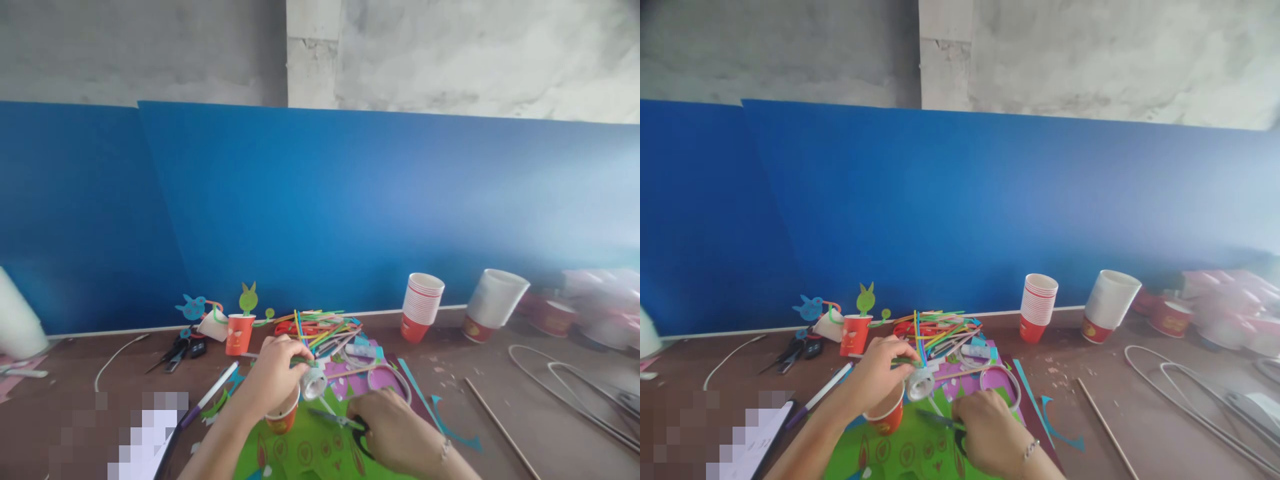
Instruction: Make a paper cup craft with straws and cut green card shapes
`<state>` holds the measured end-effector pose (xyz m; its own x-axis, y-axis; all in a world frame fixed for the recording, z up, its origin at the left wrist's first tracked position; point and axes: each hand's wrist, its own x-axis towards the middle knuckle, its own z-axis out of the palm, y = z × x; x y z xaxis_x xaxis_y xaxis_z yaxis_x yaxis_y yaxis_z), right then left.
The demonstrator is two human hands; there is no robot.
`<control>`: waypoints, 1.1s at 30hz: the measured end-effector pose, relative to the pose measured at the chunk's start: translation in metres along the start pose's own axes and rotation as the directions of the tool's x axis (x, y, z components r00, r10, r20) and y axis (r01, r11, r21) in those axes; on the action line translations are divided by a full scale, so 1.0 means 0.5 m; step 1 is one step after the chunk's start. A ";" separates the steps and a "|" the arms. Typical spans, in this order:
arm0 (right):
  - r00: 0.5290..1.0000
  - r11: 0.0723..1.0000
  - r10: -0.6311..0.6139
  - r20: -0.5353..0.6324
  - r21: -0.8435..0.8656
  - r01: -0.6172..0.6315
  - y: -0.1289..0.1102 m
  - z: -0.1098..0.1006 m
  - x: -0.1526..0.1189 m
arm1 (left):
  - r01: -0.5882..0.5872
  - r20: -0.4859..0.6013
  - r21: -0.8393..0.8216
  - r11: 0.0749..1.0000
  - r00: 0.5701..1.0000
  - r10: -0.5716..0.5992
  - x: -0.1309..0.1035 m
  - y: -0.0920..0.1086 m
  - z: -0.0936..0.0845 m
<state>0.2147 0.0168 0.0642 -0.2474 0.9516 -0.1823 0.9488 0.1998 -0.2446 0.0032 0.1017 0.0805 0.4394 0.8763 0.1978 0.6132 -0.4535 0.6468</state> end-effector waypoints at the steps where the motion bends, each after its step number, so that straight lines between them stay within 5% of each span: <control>1: 1.000 0.999 -0.008 -0.003 0.036 0.009 0.011 -0.010 -0.005 | 0.001 -0.010 -0.006 1.000 1.000 -0.002 0.000 -0.003 0.001; 6: 1.000 0.995 0.015 0.010 0.100 -0.016 0.041 -0.068 -0.027 | 0.023 -0.035 -0.015 1.000 0.999 -0.023 0.000 -0.007 0.000; 9: 0.996 0.992 0.027 -0.082 0.127 -0.016 0.038 -0.089 -0.027 | 0.008 -0.017 0.006 1.000 1.000 -0.008 0.001 -0.001 -0.002; 21: 0.980 0.982 -0.046 -0.195 0.172 0.080 0.013 -0.076 0.002 | -0.151 0.093 0.008 0.988 0.984 0.150 -0.001 0.021 -0.009; 33: 0.981 0.977 0.004 -0.195 0.208 0.037 0.014 -0.093 -0.008 | -0.198 -0.090 -0.093 0.976 0.978 0.190 -0.002 0.024 -0.012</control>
<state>0.2313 0.0253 0.1073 -0.2003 0.9797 0.0061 0.8773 0.1821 -0.4440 0.0063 0.0962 0.0925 0.4871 0.7852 0.3824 0.4505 -0.6010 0.6601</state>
